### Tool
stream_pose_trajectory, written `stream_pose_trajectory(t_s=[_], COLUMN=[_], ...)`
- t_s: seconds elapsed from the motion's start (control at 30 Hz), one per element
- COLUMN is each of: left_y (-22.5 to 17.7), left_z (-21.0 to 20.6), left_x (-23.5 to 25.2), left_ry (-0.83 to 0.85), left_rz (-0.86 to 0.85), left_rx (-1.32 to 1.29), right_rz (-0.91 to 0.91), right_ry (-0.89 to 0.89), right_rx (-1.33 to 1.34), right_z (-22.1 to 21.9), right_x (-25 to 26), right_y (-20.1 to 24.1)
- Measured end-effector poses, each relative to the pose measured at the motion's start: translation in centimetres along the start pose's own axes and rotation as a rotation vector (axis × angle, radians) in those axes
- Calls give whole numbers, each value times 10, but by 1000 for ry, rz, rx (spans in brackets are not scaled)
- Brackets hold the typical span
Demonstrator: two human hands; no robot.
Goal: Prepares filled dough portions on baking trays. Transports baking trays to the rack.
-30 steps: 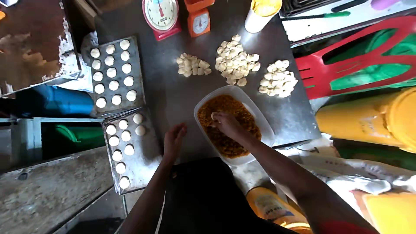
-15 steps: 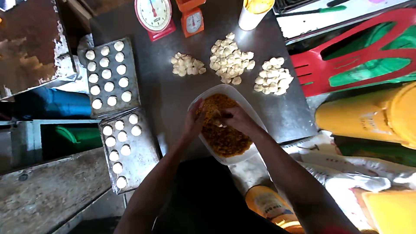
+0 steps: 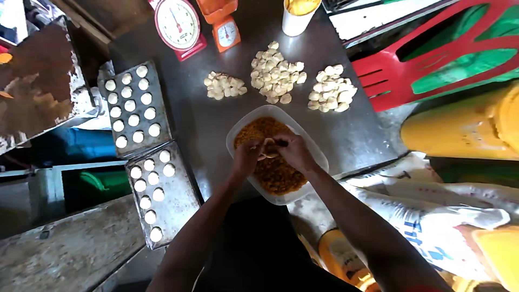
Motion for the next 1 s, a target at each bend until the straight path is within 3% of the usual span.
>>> stream_pose_trajectory(t_s=[0.1,0.2,0.27,0.33,0.43,0.53,0.6,0.7,0.77,0.9,1.0], left_y=[3,6,6,4,1,4,11,24,33,62,86], left_z=[5,16,23,25,30,41,58,95,119,149,166], left_x=[0,0,-2,-8,-19,-42,-64,-99,-120,-144,-146], left_ry=[-58,-156,-193,-195,-181,-144,-159,-237,-252,-237,-243], left_rz=[-16,-59,-69,-68,-87,-51,-90,-133,-142,-67,-63], left_rx=[79,88,71,53,-36,19,106,101,28,-54,177], right_rz=[-56,-111,-82,-7,157,298,255,156,163,254,200], right_ry=[20,213,263,184,-90,-279,-209,157,307,182,275], right_rx=[64,346,360,211,-27,-77,-67,-59,-75,-147,-183], right_z=[-4,-14,-14,-12,-15,-34,-56,-99,-125,-167,-204], right_x=[-3,-6,-8,-9,-15,-28,-34,-47,-61,-73,-71], right_y=[3,6,14,25,43,58,65,81,98,105,96])
Point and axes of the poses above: each hand's wrist, its own x-axis towards the middle knuckle, its own z-axis out of the back of the hand, y = z × x, the point moved 8 cm from there along x, towards the middle knuckle, and after that the axes turned 9 degrees about -x, right-handed, at the moved point
